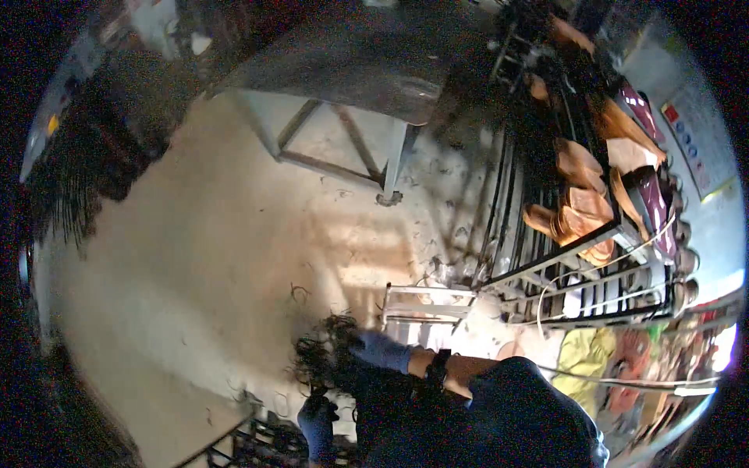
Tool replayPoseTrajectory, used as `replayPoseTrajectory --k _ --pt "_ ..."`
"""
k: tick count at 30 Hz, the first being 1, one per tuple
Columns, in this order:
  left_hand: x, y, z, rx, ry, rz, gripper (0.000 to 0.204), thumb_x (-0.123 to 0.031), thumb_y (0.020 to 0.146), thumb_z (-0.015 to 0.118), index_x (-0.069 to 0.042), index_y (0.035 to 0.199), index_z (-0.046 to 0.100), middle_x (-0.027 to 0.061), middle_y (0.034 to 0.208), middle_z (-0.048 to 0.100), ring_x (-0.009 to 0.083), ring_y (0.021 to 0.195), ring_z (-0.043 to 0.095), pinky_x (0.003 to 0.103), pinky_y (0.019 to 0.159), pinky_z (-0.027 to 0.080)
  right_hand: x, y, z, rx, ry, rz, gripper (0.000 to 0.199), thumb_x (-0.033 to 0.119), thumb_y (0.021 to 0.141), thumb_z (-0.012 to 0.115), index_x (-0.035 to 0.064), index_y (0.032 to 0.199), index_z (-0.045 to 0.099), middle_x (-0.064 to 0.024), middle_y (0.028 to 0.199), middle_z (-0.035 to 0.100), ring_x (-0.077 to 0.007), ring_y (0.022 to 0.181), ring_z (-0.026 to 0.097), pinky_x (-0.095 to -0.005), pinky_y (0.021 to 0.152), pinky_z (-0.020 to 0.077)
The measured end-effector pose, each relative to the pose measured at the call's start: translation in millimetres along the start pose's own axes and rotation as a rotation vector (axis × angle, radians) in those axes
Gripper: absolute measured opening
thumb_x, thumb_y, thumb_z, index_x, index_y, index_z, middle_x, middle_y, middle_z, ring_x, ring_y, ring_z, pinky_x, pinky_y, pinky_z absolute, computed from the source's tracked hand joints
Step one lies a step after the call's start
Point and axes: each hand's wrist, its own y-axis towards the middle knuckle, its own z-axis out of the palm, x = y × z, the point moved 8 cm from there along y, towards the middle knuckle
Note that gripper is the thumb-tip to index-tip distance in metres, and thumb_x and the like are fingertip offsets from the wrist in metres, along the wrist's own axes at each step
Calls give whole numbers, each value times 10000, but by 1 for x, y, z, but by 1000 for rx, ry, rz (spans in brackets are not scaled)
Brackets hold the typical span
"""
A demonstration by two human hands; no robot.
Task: Trim excess material from shoe soles using a knife and organize shoes on racks.
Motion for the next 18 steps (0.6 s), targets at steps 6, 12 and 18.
replayPoseTrajectory --k 6,12,18 --pt "1 88 -50 -43 167 -176 341 -229 857 662 -49 1145 634 66 604 577 162 479 519 304 442 408 -40 53 -155 -670 700 -33 407 345 882 613 74 1185 596 -90 814 693 -147 642 626 -314 642 494" --pt "-154 179 53 128 609 85 197 -185 860 646 -35 973 704 31 482 510 124 357 423 278 372 355 -14 -135 -329 -1346 190 146 343 203 873 616 59 1184 608 -137 895 689 -145 777 626 -304 734 490" --pt "-204 303 160 517 491 80 161 -138 841 646 -23 944 692 37 504 522 145 338 458 288 334 339 -15 -270 -346 -1706 498 182 339 150 928 528 -31 1211 568 -62 1032 677 -104 863 620 -240 779 481"
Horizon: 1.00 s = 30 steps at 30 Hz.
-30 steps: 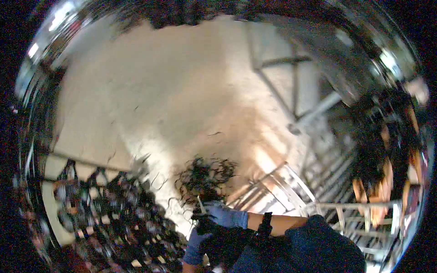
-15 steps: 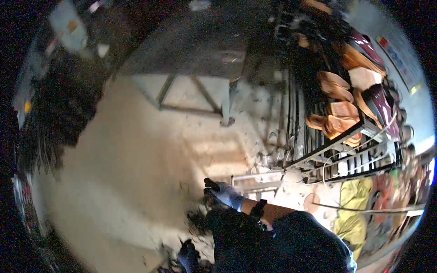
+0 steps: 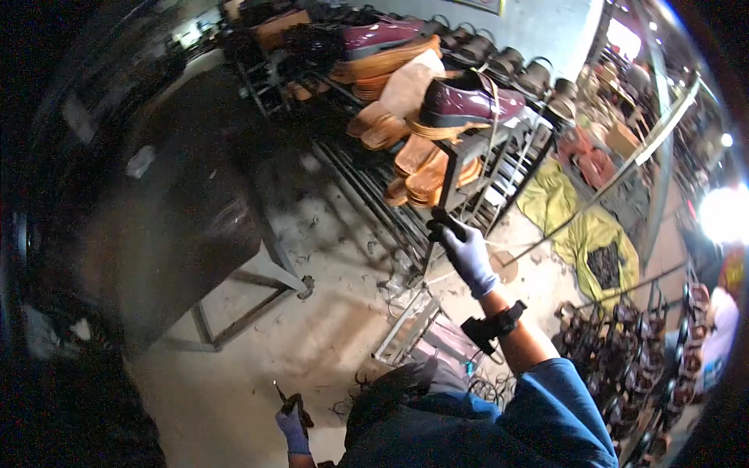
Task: Trim excess material from shoe soles using a knife and organize shoes on racks.
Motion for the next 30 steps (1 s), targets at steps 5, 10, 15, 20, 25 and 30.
replayPoseTrajectory --k 5,10,15,20,25,30 --pt "-23 89 26 145 105 60 154 -37 787 673 -40 939 699 23 638 610 119 406 502 273 382 395 3 18 -12 -105 -2 -108 361 194 924 540 -28 1207 570 -73 1009 684 -114 824 631 -253 747 487" --pt "-28 119 35 222 236 180 145 -43 803 654 -57 937 709 7 587 584 98 384 472 272 363 373 126 86 65 -305 -1056 -646 669 300 726 696 25 1296 480 -167 1146 587 -346 1041 552 -403 943 413" --pt "-24 146 -9 162 281 337 127 -113 843 641 -31 926 692 38 511 531 147 360 468 295 354 377 123 216 115 -538 -1672 -455 868 286 666 707 36 1396 310 -201 1358 400 -355 1230 407 -499 1034 309" --pt "-43 150 -46 110 77 -55 95 -147 856 648 -61 876 684 32 492 508 125 361 451 284 341 344 97 275 83 -517 -1718 -258 286 252 770 596 99 1010 634 -104 976 651 -283 922 603 -409 864 426" --pt "-84 164 -23 315 39 -64 158 -118 845 644 -37 969 700 -3 524 528 111 361 452 292 364 375 164 171 160 -550 -1349 -906 289 129 751 575 86 1036 598 -88 905 638 -267 862 616 -407 837 446" --pt "-196 134 137 936 598 173 373 -161 943 447 -99 1308 489 66 772 642 158 637 598 268 583 470 97 12 241 70 -1204 -867 449 201 728 571 78 1160 577 -119 1122 579 -289 1004 567 -426 901 441"
